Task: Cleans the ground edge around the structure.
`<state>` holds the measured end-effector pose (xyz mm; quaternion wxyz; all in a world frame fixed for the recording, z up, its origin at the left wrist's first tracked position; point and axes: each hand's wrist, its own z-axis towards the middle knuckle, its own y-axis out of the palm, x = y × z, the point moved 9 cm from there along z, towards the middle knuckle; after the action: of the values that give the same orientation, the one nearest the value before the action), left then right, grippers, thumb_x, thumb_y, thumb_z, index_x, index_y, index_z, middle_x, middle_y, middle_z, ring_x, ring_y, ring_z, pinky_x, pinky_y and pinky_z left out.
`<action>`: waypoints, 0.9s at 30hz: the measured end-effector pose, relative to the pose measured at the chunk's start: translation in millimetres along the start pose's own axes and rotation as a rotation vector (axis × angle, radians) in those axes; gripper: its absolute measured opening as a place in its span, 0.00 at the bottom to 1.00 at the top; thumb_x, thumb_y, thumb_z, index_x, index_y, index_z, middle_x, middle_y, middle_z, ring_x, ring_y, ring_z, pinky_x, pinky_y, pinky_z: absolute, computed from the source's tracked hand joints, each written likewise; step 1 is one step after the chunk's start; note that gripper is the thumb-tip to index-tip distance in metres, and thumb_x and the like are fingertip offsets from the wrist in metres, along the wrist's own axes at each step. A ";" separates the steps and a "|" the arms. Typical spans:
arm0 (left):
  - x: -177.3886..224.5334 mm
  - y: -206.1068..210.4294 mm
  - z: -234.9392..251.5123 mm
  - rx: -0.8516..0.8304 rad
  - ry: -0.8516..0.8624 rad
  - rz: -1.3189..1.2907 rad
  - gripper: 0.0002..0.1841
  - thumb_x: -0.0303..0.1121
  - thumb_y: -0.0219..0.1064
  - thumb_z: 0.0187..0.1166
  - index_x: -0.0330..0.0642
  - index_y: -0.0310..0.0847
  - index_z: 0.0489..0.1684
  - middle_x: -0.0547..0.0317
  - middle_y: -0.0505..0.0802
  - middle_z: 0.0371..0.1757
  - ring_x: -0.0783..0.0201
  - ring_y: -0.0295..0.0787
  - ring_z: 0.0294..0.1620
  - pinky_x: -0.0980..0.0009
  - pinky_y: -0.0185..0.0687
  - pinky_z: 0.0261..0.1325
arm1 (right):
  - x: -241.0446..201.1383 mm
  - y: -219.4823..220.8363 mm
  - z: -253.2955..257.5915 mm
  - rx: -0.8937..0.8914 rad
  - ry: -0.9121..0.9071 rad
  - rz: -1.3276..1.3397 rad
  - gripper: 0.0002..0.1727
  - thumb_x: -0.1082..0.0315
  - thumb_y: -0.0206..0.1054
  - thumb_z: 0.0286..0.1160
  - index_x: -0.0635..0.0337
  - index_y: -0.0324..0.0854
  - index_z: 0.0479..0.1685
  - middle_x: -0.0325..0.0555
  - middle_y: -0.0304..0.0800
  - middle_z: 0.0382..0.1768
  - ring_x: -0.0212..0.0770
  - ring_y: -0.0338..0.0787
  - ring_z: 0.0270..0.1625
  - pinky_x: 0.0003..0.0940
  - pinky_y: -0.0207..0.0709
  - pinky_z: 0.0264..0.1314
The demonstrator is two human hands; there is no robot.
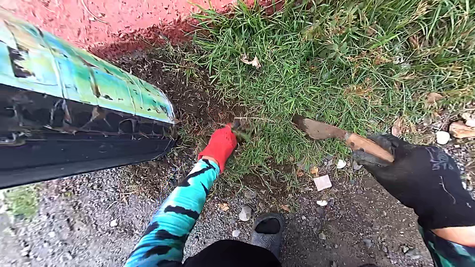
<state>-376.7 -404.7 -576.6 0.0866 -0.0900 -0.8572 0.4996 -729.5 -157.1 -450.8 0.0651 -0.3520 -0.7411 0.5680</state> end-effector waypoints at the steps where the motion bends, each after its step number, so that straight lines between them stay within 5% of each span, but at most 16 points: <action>1: -4.6 4.4 -7.8 -0.023 0.001 -0.004 0.18 0.37 0.57 0.89 0.36 0.75 0.69 0.26 0.90 0.51 0.24 0.89 0.54 0.26 0.80 0.52 | 1.8 0.6 1.1 -0.002 -0.006 0.003 0.28 0.38 0.73 0.69 0.48 0.87 0.58 0.58 0.91 0.34 0.66 0.90 0.38 0.71 0.75 0.34; 5: -23.1 -24.6 -3.7 0.019 -0.102 -0.016 0.22 0.42 0.50 0.94 0.32 0.75 0.72 0.20 0.88 0.57 0.21 0.85 0.62 0.23 0.75 0.60 | 27.8 0.0 0.7 0.012 -0.007 0.174 0.30 0.37 0.72 0.69 0.42 0.86 0.67 0.58 0.92 0.39 0.61 0.90 0.35 0.72 0.78 0.36; 9: -53.6 -74.3 3.3 0.307 -0.115 -0.380 0.26 0.40 0.45 0.96 0.25 0.74 0.76 0.22 0.83 0.71 0.30 0.77 0.78 0.36 0.64 0.81 | 53.6 -8.1 -32.4 0.017 0.107 0.575 0.33 0.46 0.76 0.67 0.51 0.81 0.72 0.45 0.90 0.40 0.36 0.86 0.26 0.38 0.84 0.25; 12: -58.7 -73.2 -1.9 0.418 0.029 -0.554 0.26 0.45 0.47 0.96 0.29 0.77 0.73 0.30 0.86 0.68 0.37 0.82 0.73 0.39 0.72 0.77 | 38.2 5.8 -46.3 -0.017 0.176 0.763 0.37 0.40 0.78 0.62 0.53 0.83 0.68 0.34 0.92 0.34 0.27 0.87 0.22 0.28 0.85 0.20; 14: -58.8 -66.3 -0.6 0.399 0.050 -0.569 0.26 0.45 0.49 0.95 0.30 0.78 0.71 0.31 0.88 0.65 0.39 0.85 0.69 0.40 0.75 0.74 | -12.7 33.6 -28.0 -0.037 0.110 0.722 0.32 0.45 0.78 0.64 0.56 0.86 0.64 0.37 0.92 0.36 0.29 0.88 0.26 0.32 0.86 0.25; 16: -56.8 -62.7 3.0 0.351 -0.001 -0.545 0.26 0.43 0.49 0.95 0.27 0.79 0.70 0.30 0.88 0.65 0.42 0.85 0.69 0.44 0.74 0.76 | -82.9 100.0 12.2 -0.149 0.046 0.619 0.22 0.48 0.76 0.71 0.53 0.90 0.55 0.46 0.93 0.35 0.42 0.91 0.32 0.50 0.87 0.36; 18: -56.1 -61.0 1.9 0.338 -0.005 -0.514 0.26 0.44 0.48 0.96 0.28 0.79 0.70 0.32 0.89 0.63 0.45 0.86 0.67 0.46 0.75 0.74 | -124.1 162.2 42.5 -0.303 0.079 0.558 0.22 0.45 0.73 0.76 0.47 0.90 0.59 0.52 0.93 0.41 0.53 0.92 0.42 0.63 0.83 0.48; 20: -64.3 -57.2 -5.0 0.347 0.054 -0.529 0.23 0.42 0.50 0.95 0.33 0.77 0.73 0.34 0.88 0.65 0.42 0.86 0.66 0.42 0.78 0.71 | -129.8 177.5 52.6 -0.334 0.067 0.585 0.25 0.45 0.72 0.76 0.46 0.87 0.68 0.53 0.94 0.47 0.53 0.93 0.48 0.62 0.83 0.56; 23: -83.1 -41.0 -16.3 0.360 0.035 -0.513 0.22 0.41 0.53 0.93 0.36 0.78 0.73 0.33 0.88 0.65 0.37 0.86 0.65 0.34 0.79 0.65 | -102.2 155.2 19.7 -0.241 0.091 0.713 0.27 0.48 0.75 0.73 0.47 0.86 0.70 0.46 0.95 0.48 0.42 0.93 0.44 0.49 0.88 0.51; 25: -90.0 -39.2 -13.4 0.365 -0.004 -0.559 0.24 0.48 0.51 0.93 0.38 0.79 0.69 0.36 0.89 0.58 0.40 0.88 0.56 0.35 0.81 0.56 | -74.7 127.4 -3.6 -0.163 0.131 0.795 0.28 0.50 0.77 0.69 0.51 0.87 0.69 0.43 0.95 0.45 0.35 0.92 0.36 0.39 0.89 0.39; 27: -88.0 -42.4 -17.2 0.344 0.025 -0.581 0.22 0.44 0.52 0.93 0.38 0.78 0.72 0.36 0.89 0.61 0.40 0.88 0.58 0.35 0.82 0.58 | -60.2 120.5 -19.8 -0.117 0.161 0.835 0.29 0.52 0.78 0.68 0.56 0.86 0.69 0.44 0.95 0.42 0.34 0.91 0.29 0.36 0.90 0.30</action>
<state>-290.2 -432.0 -536.5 0.2496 0.1678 -0.7490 0.5904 -620.9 -164.4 -532.7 -0.1329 -0.6681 -0.5586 0.4732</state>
